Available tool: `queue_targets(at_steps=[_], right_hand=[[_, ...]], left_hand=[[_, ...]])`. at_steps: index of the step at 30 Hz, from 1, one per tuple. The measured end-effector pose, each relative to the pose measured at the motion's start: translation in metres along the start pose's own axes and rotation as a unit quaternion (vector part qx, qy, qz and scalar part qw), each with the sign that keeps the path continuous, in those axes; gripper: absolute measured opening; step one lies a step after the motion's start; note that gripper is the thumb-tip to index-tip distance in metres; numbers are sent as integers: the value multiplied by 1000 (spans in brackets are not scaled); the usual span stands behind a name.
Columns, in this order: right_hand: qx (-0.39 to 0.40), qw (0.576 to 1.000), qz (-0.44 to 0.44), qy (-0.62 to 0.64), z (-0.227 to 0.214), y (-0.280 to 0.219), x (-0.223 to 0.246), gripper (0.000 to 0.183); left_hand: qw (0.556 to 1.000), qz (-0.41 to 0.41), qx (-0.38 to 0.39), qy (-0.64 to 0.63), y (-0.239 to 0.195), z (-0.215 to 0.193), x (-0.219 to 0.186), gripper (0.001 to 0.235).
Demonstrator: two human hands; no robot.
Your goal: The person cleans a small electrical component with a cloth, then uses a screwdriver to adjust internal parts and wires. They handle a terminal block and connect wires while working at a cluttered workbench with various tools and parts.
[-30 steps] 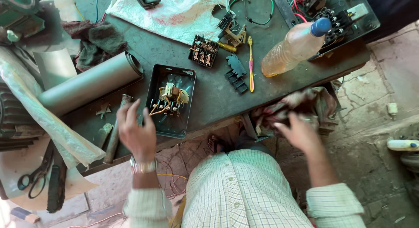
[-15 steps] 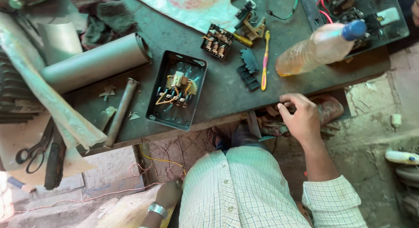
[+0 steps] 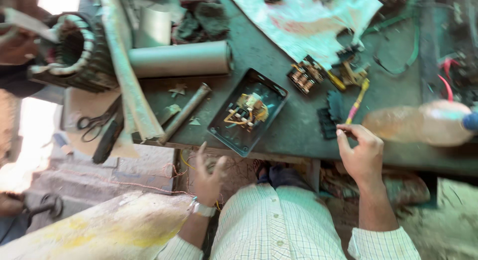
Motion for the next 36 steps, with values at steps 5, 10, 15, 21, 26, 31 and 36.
queue_targets(at_steps=[5, 10, 15, 21, 26, 31, 36], right_hand=[[39, 998, 0, 45, 19, 22, 6, 14], [46, 996, -20, 76, 24, 26, 6, 13], [69, 988, -12, 135, 26, 28, 14, 16], [110, 977, 33, 179, 58, 32, 36, 43], [96, 985, -84, 112, 79, 23, 53, 37], [35, 999, 29, 5, 95, -6, 55, 25], [45, 982, 182, -25, 116, -21, 76, 27]], left_hand=[[993, -78, -24, 81, 12, 49, -36, 98], [990, 48, -18, 134, 26, 46, -31, 96], [935, 112, 102, 320, 86, 19, -38, 94], [786, 197, 229, 540, 162, 43, -104, 88], [709, 373, 318, 507, 171, 108, -146, 82], [721, 498, 254, 410, 176, 140, -163, 43], [796, 513, 228, 227, 177, 116, -169, 35]])
Point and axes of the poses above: each hand's wrist, its own y-axis towards the middle knuckle, its own z-axis out of the palm, x = y × z, the point moved 5 cm from there along y, towards the middle knuckle, and after that the axes turned 8 degrees about -x, right-handed, at the moved point
